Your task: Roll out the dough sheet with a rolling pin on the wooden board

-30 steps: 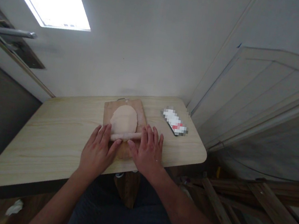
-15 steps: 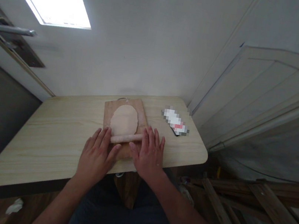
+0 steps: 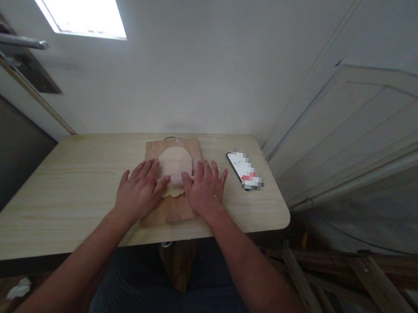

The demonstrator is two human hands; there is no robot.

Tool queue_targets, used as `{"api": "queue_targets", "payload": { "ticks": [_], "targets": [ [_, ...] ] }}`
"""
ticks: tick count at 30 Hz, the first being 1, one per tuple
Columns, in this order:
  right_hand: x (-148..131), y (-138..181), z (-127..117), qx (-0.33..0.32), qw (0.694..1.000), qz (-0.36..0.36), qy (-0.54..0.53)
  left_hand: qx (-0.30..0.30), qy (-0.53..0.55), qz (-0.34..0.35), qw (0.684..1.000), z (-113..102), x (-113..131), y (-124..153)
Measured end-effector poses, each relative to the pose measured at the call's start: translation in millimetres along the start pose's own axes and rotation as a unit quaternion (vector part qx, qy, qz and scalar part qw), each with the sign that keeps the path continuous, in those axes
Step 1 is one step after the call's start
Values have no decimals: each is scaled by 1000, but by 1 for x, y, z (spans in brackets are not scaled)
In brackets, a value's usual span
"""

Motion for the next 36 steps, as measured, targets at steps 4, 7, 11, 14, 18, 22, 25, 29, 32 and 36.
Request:
{"api": "queue_targets", "payload": {
  "ticks": [4, 7, 11, 14, 18, 22, 25, 29, 32, 36],
  "targets": [
    [-2, -12, 0, -9, 1000, -4, 8, -24, -11, 3, 1000, 0, -3, -11],
    [-2, -21, 0, -8, 1000, -4, 16, -34, -17, 6, 999, 1, -6, -21],
    [-4, -35, 0, -5, 1000, -4, 17, -31, -14, 4, 999, 2, -11, -35],
    [-5, -45, 1, -13, 1000, 1, 18, -44, -8, 7, 999, 4, -14, -47],
    [-6, -56, 1, -20, 1000, 1, 14, -78, 6, 8, 997, 12, -20, -62],
    [-6, -68, 2, -29, 1000, 0, 7, -101, 10, 6, 995, 17, -26, -76],
    [-5, -78, 5, -42, 999, 4, 9, -108, 10, 8, 994, 19, -29, -84],
    [-5, -91, 8, -58, 998, -2, 11, -119, 27, 3, 993, 22, -33, -96],
    [-5, -100, 11, -69, 998, -2, 3, -118, 41, -5, 992, 24, -37, -106],
    [-3, -114, 16, -90, 996, 2, -10, -127, 35, -13, 991, 26, -42, -117]
  ]
}}
Point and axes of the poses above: each hand's wrist, its own y-axis away from the middle knuckle, its own z-axis out of the palm, x = y × z, the point moved 8 cm from there along -y, towards the middle knuckle, and after that the axes turned 9 degrees about -x, right-handed, at the moved point
